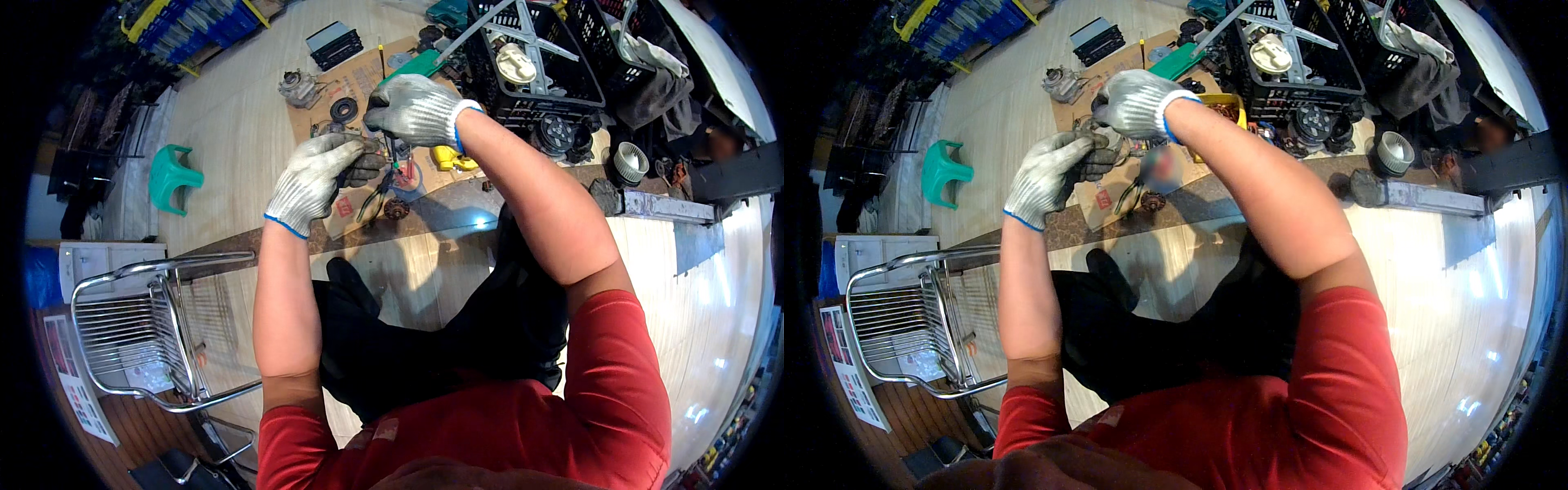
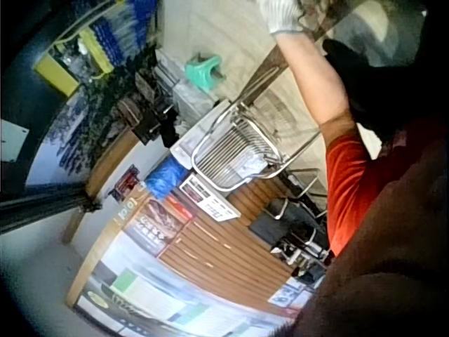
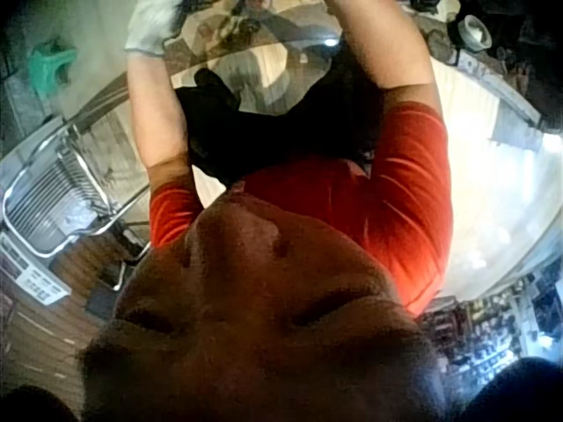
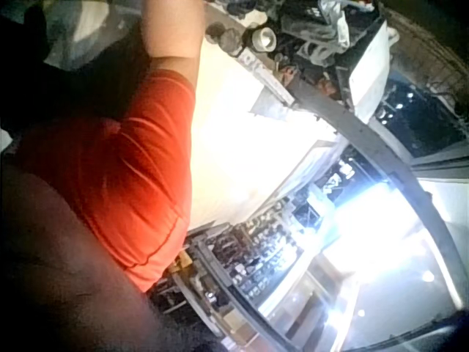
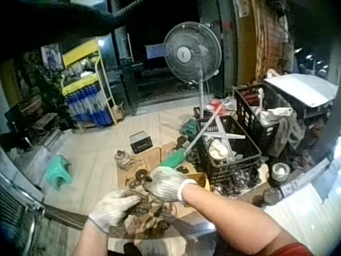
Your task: The person, while sitting on the floor, works on an alternator by handling the internal copper winding and using a tool to manipulate wires and components.
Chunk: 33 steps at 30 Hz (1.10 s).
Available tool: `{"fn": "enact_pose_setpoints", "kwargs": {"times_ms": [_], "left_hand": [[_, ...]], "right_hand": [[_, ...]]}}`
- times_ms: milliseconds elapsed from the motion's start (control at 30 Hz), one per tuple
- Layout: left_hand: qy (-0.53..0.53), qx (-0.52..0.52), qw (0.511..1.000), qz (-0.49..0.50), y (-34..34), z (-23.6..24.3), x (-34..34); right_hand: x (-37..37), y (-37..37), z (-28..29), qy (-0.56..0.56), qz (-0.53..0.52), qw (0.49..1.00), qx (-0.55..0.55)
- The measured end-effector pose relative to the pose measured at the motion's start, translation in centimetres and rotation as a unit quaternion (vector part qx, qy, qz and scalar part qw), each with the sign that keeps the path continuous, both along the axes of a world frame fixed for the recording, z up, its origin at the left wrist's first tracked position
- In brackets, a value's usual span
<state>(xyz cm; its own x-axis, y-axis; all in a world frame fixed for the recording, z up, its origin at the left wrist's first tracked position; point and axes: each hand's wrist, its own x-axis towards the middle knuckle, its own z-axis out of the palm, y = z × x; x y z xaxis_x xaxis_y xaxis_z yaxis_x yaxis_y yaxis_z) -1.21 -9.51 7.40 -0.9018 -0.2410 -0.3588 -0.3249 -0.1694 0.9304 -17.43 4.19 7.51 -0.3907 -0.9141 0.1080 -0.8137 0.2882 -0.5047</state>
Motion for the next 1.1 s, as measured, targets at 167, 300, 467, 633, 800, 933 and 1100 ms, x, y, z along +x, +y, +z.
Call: {"fn": "enact_pose_setpoints", "kwargs": {"times_ms": [167, 300, 467, 633, 800, 933, 1100], "left_hand": [[0.034, -0.054, 0.994, 0.086, -0.9, -1.8, -0.6], [0.127, 0.145, 0.969, 0.151, -1.4, -2.2, -0.8], [0.204, 0.271, 0.923, 0.183, -1.0, -1.5, -1.3], [0.240, 0.290, 0.903, 0.206, -1.4, -2.1, -1.0], [0.243, 0.281, 0.899, 0.231, -0.9, -0.9, -1.2], [0.295, 0.333, 0.890, 0.099, -2.8, -2.1, -0.5], [0.303, 0.366, 0.878, -0.064, -4.1, -1.7, -0.2]], "right_hand": [[1.1, -0.6, -0.6, 0.027, -0.011, 0.998, -0.049], [3.2, 0.0, 1.3, -0.074, -0.005, 0.996, -0.050], [4.1, -0.1, -1.8, 0.026, 0.043, 0.990, -0.130], [5.4, 0.1, -0.5, -0.050, 0.032, 0.992, -0.111], [4.4, 0.4, -0.6, -0.122, 0.039, 0.988, -0.087], [3.5, 0.2, -0.5, -0.231, 0.051, 0.971, -0.025], [1.1, 0.3, -0.9, -0.211, 0.056, 0.973, 0.073]]}}
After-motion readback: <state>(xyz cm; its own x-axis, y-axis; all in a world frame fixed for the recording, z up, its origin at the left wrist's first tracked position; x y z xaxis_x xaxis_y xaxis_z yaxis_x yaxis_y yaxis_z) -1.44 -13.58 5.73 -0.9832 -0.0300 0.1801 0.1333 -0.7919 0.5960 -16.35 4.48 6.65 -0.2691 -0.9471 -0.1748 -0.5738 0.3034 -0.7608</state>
